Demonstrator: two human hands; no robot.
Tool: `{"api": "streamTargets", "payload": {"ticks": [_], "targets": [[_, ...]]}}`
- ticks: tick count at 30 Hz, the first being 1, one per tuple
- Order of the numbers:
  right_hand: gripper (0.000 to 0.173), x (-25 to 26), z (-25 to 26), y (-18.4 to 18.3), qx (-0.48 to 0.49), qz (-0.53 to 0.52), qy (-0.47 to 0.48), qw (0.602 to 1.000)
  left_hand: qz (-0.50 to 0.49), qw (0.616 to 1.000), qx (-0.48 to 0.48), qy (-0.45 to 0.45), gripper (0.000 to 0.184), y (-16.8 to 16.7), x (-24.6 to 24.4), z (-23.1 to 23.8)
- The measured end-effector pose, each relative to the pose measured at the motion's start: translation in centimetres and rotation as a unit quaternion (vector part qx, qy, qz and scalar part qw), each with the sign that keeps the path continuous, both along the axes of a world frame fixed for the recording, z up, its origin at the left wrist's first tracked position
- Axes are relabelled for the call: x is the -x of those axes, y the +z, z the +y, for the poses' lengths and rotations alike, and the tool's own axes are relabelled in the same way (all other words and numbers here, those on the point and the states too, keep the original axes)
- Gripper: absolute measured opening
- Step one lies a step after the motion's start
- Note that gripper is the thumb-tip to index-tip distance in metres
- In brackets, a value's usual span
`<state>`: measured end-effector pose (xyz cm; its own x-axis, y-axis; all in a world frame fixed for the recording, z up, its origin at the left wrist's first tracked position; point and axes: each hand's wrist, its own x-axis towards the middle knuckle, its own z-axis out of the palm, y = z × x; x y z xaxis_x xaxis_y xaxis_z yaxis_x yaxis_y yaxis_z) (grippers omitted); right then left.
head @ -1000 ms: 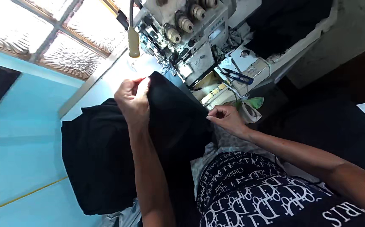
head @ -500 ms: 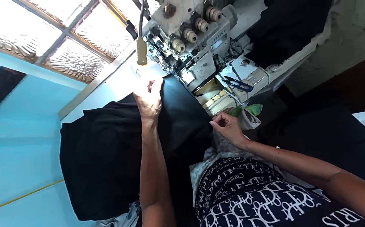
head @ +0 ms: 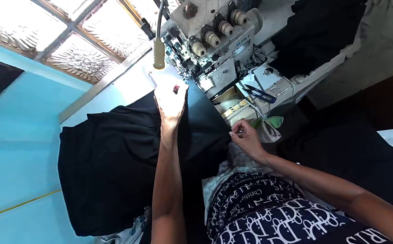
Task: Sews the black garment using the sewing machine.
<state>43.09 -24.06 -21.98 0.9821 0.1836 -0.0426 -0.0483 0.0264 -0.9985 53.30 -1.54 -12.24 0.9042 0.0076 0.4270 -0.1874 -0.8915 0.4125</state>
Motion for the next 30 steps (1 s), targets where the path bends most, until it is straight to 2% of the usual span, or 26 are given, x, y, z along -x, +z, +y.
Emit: {"api": "streamTargets", "payload": {"ticks": [4,8,12,24,30], "targets": [[0.021,0.2,-0.3,1.0,-0.033,0.072,0.017,0.997,-0.024,0.999,0.033,-0.022,0.022,-0.5,0.3,0.1],[0.018,1.5,-0.9,2.2,-0.093,0.164,0.024,0.982,-0.023,0.994,0.051,-0.099,0.019,-0.6,1.8,0.1],[0.017,2.3,-0.6,2.8,-0.113,0.240,0.020,0.964,-0.006,0.993,0.064,-0.102,0.020,-0.6,2.8,-0.2],[0.021,0.8,0.3,3.9,-0.163,0.250,-0.006,0.954,-0.013,0.997,0.068,-0.017,0.019,-0.5,-0.6,0.0],[0.023,-0.6,1.2,4.2,-0.167,0.202,0.005,0.965,-0.072,0.997,-0.016,0.032,0.021,0.7,2.7,-1.9]]}}
